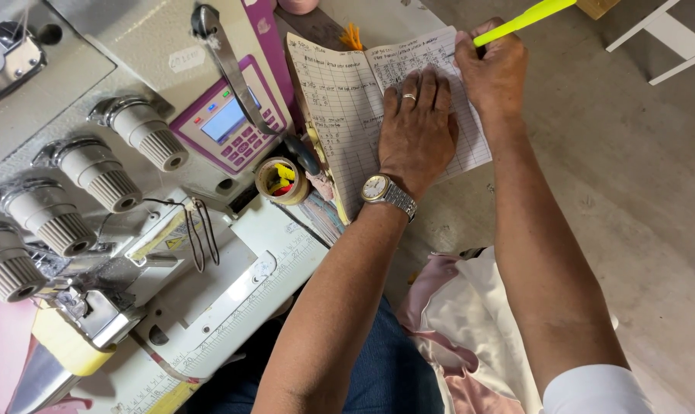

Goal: The person writes in a notebook with a yellow pen, then closes it and sets it aside. The person then repeatedly folds small pink fabric pieces by hand and places them on a stack on the sewing machine table.

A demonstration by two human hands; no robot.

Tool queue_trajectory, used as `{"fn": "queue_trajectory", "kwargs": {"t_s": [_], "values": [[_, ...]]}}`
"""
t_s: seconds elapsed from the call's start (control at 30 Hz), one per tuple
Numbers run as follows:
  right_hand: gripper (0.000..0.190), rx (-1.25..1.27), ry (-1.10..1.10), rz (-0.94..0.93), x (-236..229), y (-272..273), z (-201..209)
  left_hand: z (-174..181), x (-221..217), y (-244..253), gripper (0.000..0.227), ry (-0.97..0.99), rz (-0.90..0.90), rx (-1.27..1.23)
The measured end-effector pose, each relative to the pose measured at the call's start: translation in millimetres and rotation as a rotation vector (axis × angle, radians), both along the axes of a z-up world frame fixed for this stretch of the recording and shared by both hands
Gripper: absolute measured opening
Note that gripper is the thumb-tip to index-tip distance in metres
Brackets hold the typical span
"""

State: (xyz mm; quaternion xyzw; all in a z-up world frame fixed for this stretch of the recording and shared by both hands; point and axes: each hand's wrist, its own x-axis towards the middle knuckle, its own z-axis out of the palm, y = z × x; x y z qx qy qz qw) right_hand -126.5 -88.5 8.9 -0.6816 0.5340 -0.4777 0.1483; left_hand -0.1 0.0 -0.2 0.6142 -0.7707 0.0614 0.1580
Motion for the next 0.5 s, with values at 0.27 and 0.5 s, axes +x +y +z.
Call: {"fn": "queue_trajectory", "kwargs": {"t_s": [0.27,0.5], "values": [[0.016,0.112,-0.087,-0.029,0.6,7.4,6.1,-0.7,0.2,0.8,0.058,0.014,0.005,-0.041],[0.018,0.074,-0.021,-0.034,0.2,1.7,2.9,-0.6,0.1,0.4,0.058,0.008,0.003,-0.019]]}}
